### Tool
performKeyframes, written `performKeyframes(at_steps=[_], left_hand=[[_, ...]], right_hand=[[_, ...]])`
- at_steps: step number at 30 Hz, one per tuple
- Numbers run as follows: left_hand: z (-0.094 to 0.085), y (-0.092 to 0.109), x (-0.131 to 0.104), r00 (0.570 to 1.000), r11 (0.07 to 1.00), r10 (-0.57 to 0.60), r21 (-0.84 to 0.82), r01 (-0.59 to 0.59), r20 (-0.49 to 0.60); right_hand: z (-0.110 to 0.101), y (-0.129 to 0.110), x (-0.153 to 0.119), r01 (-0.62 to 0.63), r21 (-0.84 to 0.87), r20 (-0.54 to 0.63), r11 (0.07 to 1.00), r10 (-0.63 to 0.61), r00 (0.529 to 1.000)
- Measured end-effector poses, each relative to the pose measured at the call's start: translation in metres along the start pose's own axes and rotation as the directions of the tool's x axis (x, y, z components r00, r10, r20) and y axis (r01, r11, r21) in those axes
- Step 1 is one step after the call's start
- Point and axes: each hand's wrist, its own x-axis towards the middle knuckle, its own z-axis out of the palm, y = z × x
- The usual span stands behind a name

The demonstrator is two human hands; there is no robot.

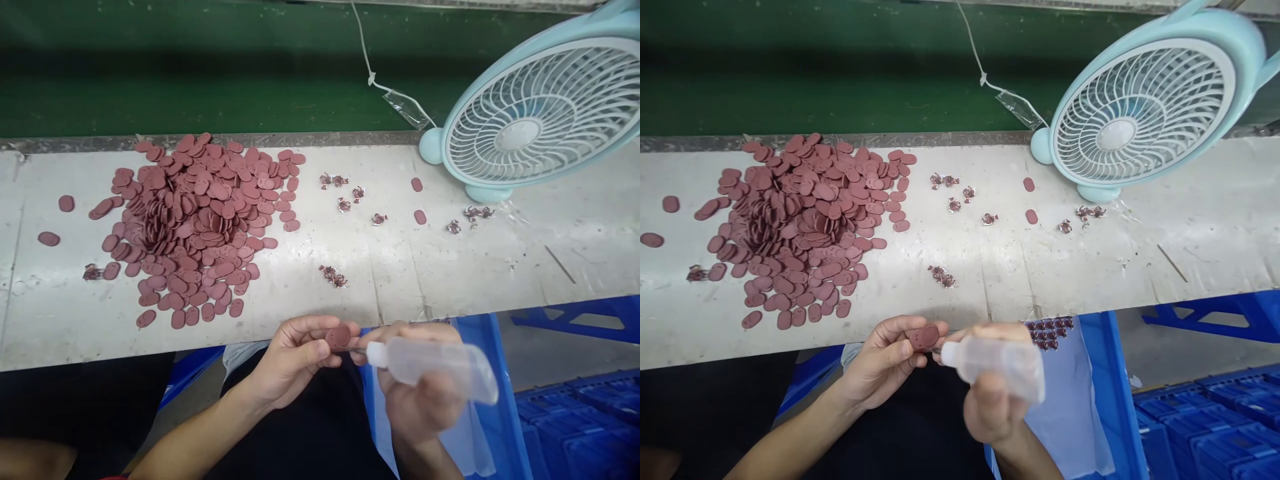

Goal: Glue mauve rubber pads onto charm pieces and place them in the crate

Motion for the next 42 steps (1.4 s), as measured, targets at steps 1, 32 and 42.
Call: performKeyframes(at_steps=[1, 32, 42], left_hand=[[0.000, 0.000, 0.000, 1.000, 1.000, 0.002, 0.001, -0.002, 0.009], [-0.020, 0.012, -0.007, 0.967, 0.995, 0.077, 0.087, -0.058, -0.242], [-0.006, 0.009, -0.005, 0.979, 0.981, 0.106, 0.180, -0.074, -0.174]], right_hand=[[-0.003, -0.002, 0.009, -0.037, 0.106, 0.004, 0.994, 0.037, 0.999], [-0.022, 0.033, 0.051, 0.122, -0.665, 0.334, 0.737, 0.146, 0.931], [-0.024, 0.019, 0.013, -0.182, -0.252, 0.317, 0.950, 0.258, 0.913]])
